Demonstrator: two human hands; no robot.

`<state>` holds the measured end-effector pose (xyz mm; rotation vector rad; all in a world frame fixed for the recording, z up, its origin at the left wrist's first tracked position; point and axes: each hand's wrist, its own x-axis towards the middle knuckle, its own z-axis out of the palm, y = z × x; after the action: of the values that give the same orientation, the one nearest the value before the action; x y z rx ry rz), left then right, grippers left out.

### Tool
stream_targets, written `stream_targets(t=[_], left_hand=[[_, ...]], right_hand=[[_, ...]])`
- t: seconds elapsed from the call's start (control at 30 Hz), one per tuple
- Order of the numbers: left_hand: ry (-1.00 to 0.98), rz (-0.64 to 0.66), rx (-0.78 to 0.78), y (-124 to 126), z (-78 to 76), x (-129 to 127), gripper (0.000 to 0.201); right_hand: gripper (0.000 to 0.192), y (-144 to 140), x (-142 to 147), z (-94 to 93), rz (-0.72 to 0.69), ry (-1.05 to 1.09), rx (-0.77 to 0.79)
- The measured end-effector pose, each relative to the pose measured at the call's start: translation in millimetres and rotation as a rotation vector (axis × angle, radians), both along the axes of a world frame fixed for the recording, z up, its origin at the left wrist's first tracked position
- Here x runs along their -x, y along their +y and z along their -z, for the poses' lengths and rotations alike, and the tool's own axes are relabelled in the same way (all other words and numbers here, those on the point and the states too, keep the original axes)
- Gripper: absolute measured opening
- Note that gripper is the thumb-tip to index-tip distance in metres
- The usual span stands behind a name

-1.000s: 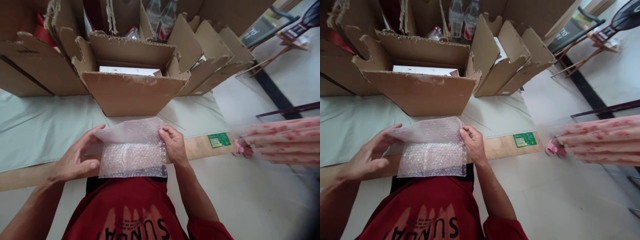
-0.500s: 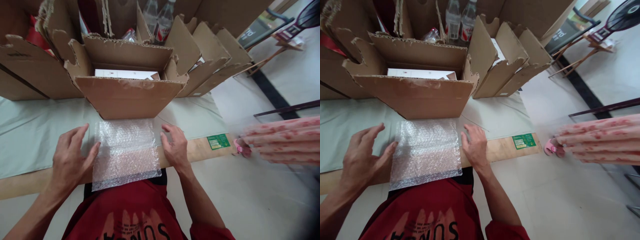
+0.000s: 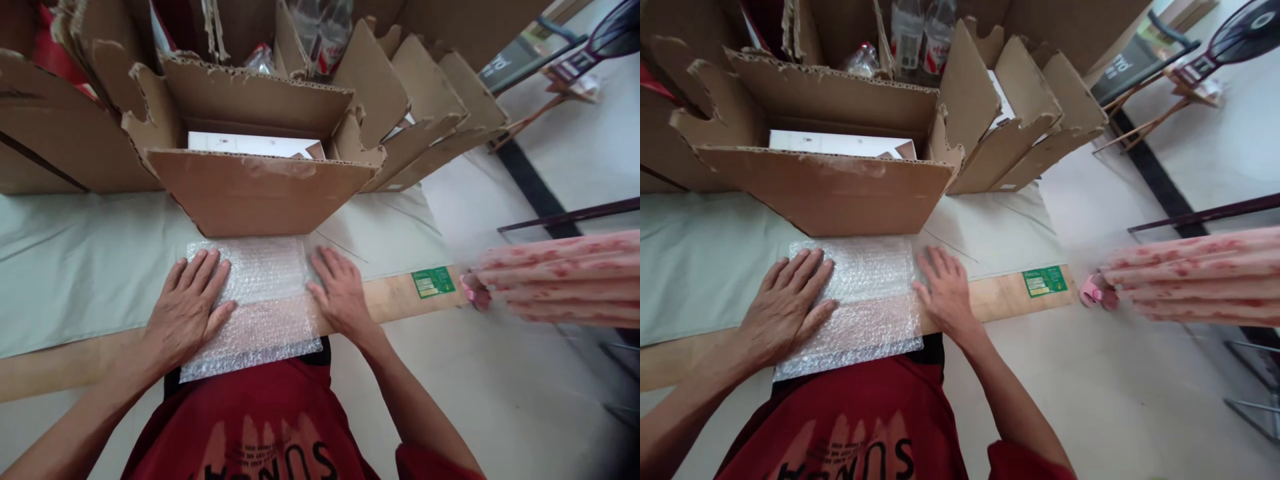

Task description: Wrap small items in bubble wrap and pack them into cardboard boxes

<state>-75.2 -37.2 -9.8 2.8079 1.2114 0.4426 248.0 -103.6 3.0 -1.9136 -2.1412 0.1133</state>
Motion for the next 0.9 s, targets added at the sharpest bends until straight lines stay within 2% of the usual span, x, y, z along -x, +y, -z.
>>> stream_targets(t=[0.07, 0.1, 0.13, 0.23, 0.3, 0.37, 0.47, 0.57, 0.67, 0.73, 0.83, 0.9], left_hand=[[-0.017, -0.009, 0.027, 0, -0.5, 0, 0.062], [-0.026, -0.012, 0.041, 0, -0.6, 0, 0.062], [-0.035, -0.014, 0.054, 0, -0.7, 1, 0.062], [-0.051, -0.014, 0.069, 0, -1.0, 2, 0.063], [-0.040, -0.007, 0.062, 0, -1.0, 3, 0.063], [-0.017, 0.003, 0.051, 1, -0.7, 2, 0.063], [-0.017, 0.010, 0.051, 2, -3.0, -1, 0.063], [-0.112, 0.018, 0.034, -3, -14.1, 5, 0.068], [-0.181, 0.120, 0.114, -20, -31.1, 28, 0.078], [-0.133, 0.215, 0.207, -34, -39.5, 50, 0.080], [-0.038, 0.274, 0.235, -49, -41.3, 73, 0.081], [-0.066, 0.264, 0.206, -53, -38.0, 74, 0.078]], right_hand=[[0.047, -11, -4, -5.8, 0.097, 0.031, -0.054], [0.047, -15, 3, -9.1, 0.079, 0.058, -0.084], [0.048, -18, 15, -12.2, 0.014, 0.089, -0.107], [0.048, -24, 52, -16.8, -0.333, 0.147, -0.081], [0.047, -33, 58, -14.7, -0.457, 0.142, -0.034], [0.048, -49, 41, -9.4, -0.409, 0.118, -0.029], [0.052, -82, -1, -2.1, -0.237, 0.049, -0.117], [0.057, -103, -18, 0.4, -0.184, -0.026, -0.182], [0.049, -98, -4, 2.9, -0.272, -0.037, -0.151], [0.050, -85, 9, 4.2, -0.335, -0.006, -0.125], [0.046, -67, 18, 2.4, -0.386, 0.109, -0.146], [0.034, -59, 19, -2.6, -0.399, 0.241, -0.182]])
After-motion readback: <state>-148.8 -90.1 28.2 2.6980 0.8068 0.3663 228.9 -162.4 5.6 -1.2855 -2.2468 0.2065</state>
